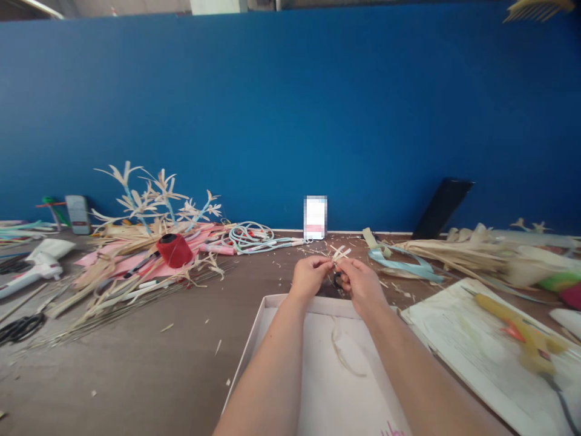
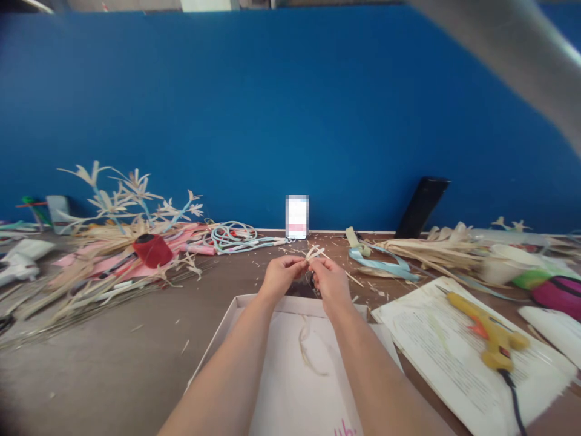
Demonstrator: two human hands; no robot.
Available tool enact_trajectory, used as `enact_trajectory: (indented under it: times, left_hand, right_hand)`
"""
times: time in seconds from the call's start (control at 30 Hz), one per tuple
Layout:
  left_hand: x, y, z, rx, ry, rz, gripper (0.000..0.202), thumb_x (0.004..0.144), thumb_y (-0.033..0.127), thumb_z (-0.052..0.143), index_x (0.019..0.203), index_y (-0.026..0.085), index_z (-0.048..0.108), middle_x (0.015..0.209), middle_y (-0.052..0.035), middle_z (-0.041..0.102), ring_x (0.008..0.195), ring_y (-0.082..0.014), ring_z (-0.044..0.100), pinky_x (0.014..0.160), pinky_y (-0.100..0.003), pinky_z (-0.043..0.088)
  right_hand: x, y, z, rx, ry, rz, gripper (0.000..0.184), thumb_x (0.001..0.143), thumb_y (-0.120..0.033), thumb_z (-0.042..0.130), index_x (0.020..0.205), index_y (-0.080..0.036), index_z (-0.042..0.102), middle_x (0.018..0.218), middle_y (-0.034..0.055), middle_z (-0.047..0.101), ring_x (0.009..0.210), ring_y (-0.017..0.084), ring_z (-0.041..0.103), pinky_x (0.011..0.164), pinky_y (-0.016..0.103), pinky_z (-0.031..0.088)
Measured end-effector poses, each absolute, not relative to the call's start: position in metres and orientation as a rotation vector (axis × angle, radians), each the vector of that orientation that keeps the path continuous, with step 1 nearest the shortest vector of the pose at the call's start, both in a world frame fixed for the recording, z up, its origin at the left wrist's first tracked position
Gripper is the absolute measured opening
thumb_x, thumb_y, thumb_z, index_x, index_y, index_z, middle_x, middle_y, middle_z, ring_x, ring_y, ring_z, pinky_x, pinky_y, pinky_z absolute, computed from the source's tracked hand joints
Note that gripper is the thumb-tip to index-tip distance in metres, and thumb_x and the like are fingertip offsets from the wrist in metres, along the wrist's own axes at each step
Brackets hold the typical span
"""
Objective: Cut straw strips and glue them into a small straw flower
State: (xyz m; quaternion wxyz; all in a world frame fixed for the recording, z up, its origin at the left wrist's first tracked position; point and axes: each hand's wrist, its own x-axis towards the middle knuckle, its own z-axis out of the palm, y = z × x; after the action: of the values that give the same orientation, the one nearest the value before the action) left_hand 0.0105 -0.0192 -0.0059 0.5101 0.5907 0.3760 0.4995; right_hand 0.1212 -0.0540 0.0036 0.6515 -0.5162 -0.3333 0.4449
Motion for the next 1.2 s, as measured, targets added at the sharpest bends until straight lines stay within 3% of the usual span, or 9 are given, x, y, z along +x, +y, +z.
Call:
enact_trajectory:
  times: [0.17,0.6,0.8,1.2]
  left_hand:
    - [0.0112,-0.0184,-0.0060,1.383,0.879,1.162,0.018,0.065,0.030,0.062,0.074,0.016,0.069,0.064,-0.0011,0.063,0.054,-0.0094,0.049,0.054,-0.021,0.038]
    - [0.0107,-0.0201,-0.0035,1.365,0.935,1.160,0.018,0.064,0.030,0.064,0.073,0.015,0.065,0.064,-0.0022,0.062,0.054,-0.0099,0.051,0.053,-0.022,0.042]
    - [0.0106,-0.0231,0.0003,1.298,0.907,1.149,0.024,0.065,0.026,0.064,0.085,0.014,0.065,0.071,-0.0037,0.064,0.057,-0.0102,0.053,0.055,-0.022,0.043]
    - [0.0102,-0.0228,-0.0008,1.385,0.944,1.134,0.020,0.065,0.028,0.063,0.078,0.014,0.066,0.067,-0.0025,0.063,0.056,-0.0096,0.052,0.054,-0.022,0.044]
  right_hand:
    - [0.1210,-0.0546,0.0044,-1.151,-0.755,1.017,0.021,0.058,-0.031,0.070,0.065,-0.015,0.058,0.055,-0.0026,0.051,0.040,0.004,0.035,0.033,0.017,0.019]
    - [0.1218,-0.0567,0.0051,-1.278,-0.823,0.941,0.020,0.061,-0.034,0.067,0.061,-0.016,0.057,0.043,-0.0055,0.043,0.037,0.005,0.031,0.034,0.018,0.019]
    - [0.1215,-0.0578,0.0066,-1.311,-0.846,0.904,0.021,0.061,-0.035,0.066,0.061,-0.016,0.056,0.042,-0.0053,0.042,0.037,0.005,0.032,0.034,0.018,0.018]
    - [0.1289,-0.0581,0.0035,-1.494,-1.098,0.598,0.031,0.064,-0.043,0.059,0.072,-0.014,0.065,0.048,-0.0025,0.050,0.044,0.010,0.039,0.044,0.022,0.030]
